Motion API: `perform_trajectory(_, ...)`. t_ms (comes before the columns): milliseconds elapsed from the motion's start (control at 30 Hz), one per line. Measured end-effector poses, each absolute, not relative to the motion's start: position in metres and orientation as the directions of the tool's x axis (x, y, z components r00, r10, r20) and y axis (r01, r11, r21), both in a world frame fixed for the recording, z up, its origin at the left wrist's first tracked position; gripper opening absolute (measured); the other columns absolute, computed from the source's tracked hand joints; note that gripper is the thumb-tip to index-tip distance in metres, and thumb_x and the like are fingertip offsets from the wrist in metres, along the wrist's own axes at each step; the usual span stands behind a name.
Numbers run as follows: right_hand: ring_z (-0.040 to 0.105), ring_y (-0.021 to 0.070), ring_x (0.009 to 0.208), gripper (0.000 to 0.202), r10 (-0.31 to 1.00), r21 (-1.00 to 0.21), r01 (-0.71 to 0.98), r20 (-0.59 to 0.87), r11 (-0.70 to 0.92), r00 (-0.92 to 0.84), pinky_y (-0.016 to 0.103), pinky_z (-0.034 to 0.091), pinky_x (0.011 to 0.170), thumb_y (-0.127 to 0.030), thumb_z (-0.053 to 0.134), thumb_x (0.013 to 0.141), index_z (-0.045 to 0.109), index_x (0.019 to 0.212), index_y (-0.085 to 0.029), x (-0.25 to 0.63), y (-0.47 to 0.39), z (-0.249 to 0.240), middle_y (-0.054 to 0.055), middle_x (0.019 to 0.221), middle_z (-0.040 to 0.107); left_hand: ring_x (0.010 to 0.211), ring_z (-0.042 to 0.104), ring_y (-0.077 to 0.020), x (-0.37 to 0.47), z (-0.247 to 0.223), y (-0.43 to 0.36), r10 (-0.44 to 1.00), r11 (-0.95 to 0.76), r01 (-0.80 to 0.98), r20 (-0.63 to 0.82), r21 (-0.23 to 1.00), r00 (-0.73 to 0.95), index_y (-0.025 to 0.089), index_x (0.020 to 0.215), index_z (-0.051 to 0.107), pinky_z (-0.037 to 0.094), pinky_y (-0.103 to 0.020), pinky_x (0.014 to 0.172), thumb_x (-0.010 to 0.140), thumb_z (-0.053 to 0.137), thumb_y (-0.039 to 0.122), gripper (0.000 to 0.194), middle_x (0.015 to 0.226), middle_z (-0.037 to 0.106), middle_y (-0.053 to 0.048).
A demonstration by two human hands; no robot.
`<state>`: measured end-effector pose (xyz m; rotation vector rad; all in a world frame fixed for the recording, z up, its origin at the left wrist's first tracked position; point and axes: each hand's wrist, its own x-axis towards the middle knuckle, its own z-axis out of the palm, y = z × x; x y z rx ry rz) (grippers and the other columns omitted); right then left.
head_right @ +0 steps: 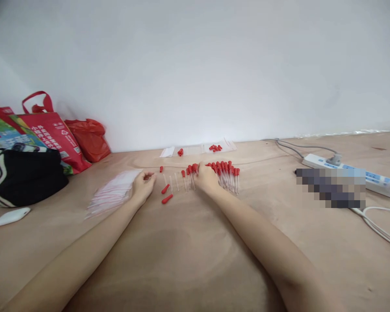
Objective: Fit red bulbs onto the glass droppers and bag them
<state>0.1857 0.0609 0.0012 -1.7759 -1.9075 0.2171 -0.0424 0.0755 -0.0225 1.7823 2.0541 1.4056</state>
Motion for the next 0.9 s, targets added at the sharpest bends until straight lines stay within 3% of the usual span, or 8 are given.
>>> perform_trajectory(133,0.058,0.023,0.085,0.02,0.983,-0.326,0.945,0.182,0.031,0.03,0.031,0.04,0.065,-0.025,0.041,0.078,0.049,0.095,-0.017,0.175,0.064,0.003,0.011,0.089,0.061,0.077,0.057,-0.0194,-0.046,-0.022,0.095,0.826,0.005,0.771,0.432,0.637,-0.363,0.015,0.082,0.057,0.043,-0.029,0.07,0.07,0.054,0.031,0.02,0.083,0.061,-0.007)
perform_trajectory(233,0.058,0.0229,0.085,0.024,0.979,-0.257,0.966,0.203,0.033,0.021,0.031,0.041,0.065,-0.032,0.04,0.08,0.05,0.095,-0.017,0.171,0.061,0.004,0.011,0.091,0.061,0.081,0.058,-0.0213,-0.043,-0.021,0.109,0.855,0.067,0.801,0.38,0.594,-0.353,0.015,0.082,0.058,0.042,-0.029,0.074,0.068,0.057,0.037,0.027,0.084,0.063,-0.008)
perform_trajectory(433,0.06,0.021,0.082,0.027,0.951,-0.264,0.949,0.295,0.171,-0.089,0.03,0.042,0.063,-0.038,0.038,0.08,0.056,0.09,-0.02,0.141,0.052,0.0,0.007,0.092,0.063,0.088,0.057,-0.0286,-0.035,-0.019,0.129,0.872,0.195,0.829,0.294,0.525,-0.392,0.015,0.075,0.061,0.041,-0.036,0.075,0.066,0.056,0.048,0.034,0.086,0.064,-0.012)
perform_trajectory(733,0.061,0.0205,0.078,0.018,0.988,-0.3,0.946,0.13,0.122,-0.086,0.027,0.042,0.06,-0.026,0.051,0.076,0.065,0.082,-0.016,0.099,0.066,0.0,0.013,0.085,0.065,0.081,0.059,-0.0258,-0.036,-0.022,0.132,0.89,0.141,0.837,0.303,0.528,-0.341,0.017,0.07,0.062,0.042,-0.033,0.071,0.07,0.055,0.031,0.016,0.078,0.066,-0.009)
perform_trajectory(900,0.06,0.021,0.079,0.014,0.985,-0.285,0.948,0.13,0.145,-0.112,0.027,0.04,0.058,-0.019,0.05,0.077,0.064,0.079,-0.016,0.099,0.063,0.003,0.013,0.083,0.064,0.082,0.057,-0.0227,-0.039,-0.022,0.127,0.851,0.021,0.818,0.419,0.575,-0.317,0.014,0.083,0.058,0.042,-0.032,0.071,0.076,0.049,0.026,0.017,0.087,0.063,-0.01)
